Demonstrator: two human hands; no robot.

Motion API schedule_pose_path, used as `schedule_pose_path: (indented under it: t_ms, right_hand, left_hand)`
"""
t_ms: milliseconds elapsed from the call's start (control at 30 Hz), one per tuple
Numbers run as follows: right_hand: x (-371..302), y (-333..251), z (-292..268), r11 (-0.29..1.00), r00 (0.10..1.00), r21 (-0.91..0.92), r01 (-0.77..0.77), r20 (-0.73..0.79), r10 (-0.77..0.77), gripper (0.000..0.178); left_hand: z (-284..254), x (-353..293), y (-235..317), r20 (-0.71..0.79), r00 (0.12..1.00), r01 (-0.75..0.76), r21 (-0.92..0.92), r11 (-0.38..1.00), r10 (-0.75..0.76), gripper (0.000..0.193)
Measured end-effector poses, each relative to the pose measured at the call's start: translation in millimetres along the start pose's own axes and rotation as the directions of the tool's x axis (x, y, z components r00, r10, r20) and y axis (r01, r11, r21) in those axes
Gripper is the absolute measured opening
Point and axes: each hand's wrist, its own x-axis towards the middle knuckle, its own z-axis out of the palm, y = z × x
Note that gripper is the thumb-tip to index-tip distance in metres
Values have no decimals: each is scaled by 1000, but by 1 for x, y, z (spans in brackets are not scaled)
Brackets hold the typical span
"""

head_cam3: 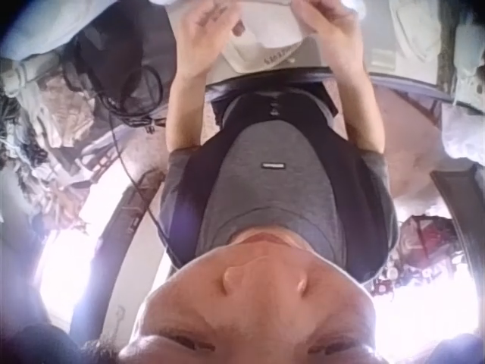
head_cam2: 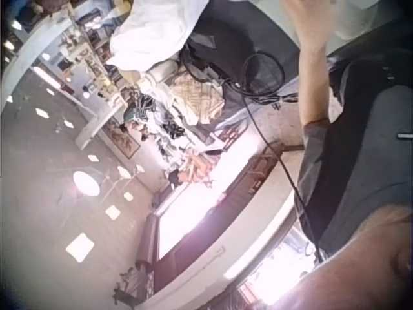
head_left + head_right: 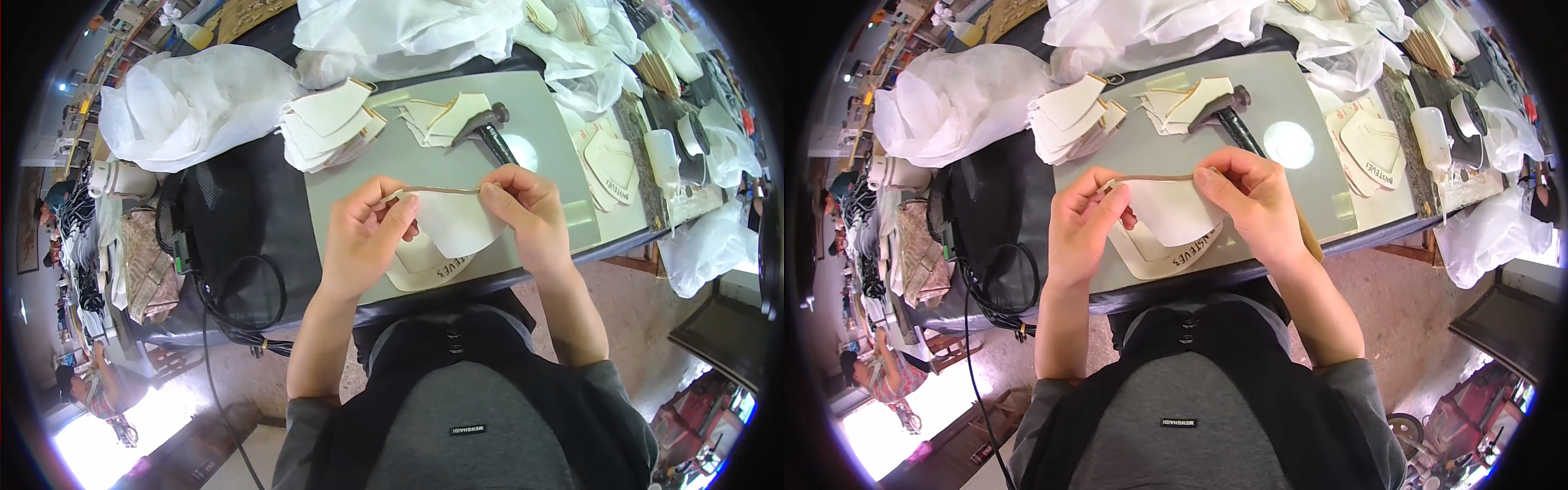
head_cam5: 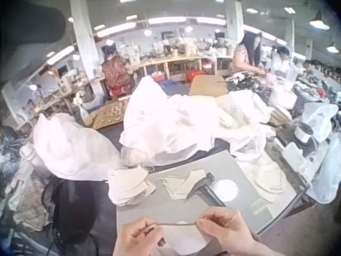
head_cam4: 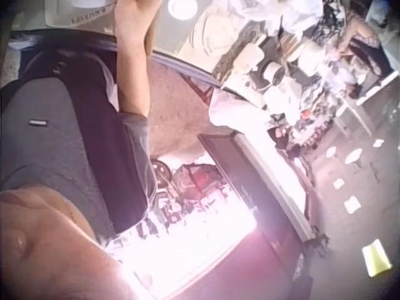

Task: Hammering the seams of shoe upper components on a workbench to flatten and bond them.

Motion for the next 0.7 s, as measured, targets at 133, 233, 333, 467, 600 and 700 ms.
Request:
schedule_pose_path:
  t_ms: [133,233,333,467,600,700]
  right_hand:
    - [-10,14,-12,996,995,-8,-92,-47,92,13]
    - [-12,21,-18,947,975,-319,39,-197,-107,13]
    - [-7,24,-29,580,851,-756,305,-57,-522,16]
    - [-11,30,-11,626,930,-714,315,101,-353,17]
    - [-17,52,-8,499,919,-781,376,247,-306,23]
    - [-20,53,-4,539,927,-762,359,223,-302,26]
  left_hand:
    - [0,-4,-8,14,998,63,76,995,-64,12]
    - [-17,-13,-17,-48,988,149,124,981,-144,12]
    - [-27,-30,-30,-141,967,229,107,967,-213,13]
    - [-20,-33,-45,-259,956,193,206,959,-136,19]
    - [-21,-28,-52,-285,959,149,469,871,-11,19]
    - [-23,-27,-54,-283,959,123,450,885,11,19]
